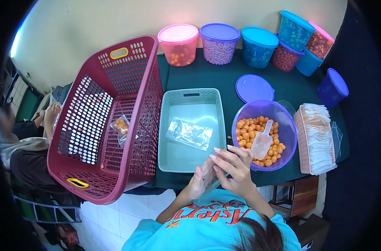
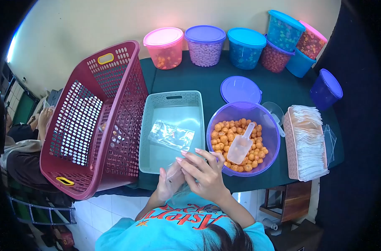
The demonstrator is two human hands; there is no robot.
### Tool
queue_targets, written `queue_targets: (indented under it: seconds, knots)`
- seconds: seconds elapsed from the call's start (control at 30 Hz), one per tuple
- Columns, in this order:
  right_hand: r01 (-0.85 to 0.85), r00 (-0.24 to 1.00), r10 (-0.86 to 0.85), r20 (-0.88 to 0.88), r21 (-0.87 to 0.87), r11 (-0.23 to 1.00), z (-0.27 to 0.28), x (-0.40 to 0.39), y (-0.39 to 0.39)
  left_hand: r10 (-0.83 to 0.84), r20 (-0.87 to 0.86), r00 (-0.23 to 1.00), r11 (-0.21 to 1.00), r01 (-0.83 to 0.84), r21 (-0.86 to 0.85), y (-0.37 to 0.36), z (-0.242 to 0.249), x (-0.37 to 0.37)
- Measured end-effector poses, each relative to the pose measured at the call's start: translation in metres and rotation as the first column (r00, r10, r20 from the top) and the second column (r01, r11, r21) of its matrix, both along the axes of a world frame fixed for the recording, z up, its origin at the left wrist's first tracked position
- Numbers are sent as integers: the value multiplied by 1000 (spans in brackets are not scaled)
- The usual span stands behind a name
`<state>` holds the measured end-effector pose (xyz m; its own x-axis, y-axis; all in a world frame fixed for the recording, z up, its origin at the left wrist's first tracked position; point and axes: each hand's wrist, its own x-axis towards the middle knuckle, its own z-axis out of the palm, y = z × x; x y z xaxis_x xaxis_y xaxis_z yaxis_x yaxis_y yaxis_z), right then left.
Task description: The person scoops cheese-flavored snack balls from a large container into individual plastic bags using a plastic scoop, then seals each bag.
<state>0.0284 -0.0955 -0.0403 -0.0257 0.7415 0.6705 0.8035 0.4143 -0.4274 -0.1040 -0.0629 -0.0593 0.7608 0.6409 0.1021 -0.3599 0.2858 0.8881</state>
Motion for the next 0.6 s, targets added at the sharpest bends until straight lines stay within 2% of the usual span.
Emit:
queue_targets:
  seconds: [0.17, 0.23, 0.33, 0.6]
  knots:
    - [-1, 999, -2, 32, 84, 996, -9, 5, 3, -5, 57, 998, 999, 8, -47, 0, -7, 0]
    - [12, 999, -20, 49, 174, 985, -15, 5, 3, 32, 70, 997, 994, -24, -103, 1, -11, -2]
    - [41, 999, -43, 8, 188, 981, -23, 5, 6, 49, 120, 992, 990, -31, -141, 5, -15, -5]
    - [93, 993, -110, 44, 292, 952, -35, 10, 1, 135, 51, 989, 982, -127, -141, 1, -12, 4]
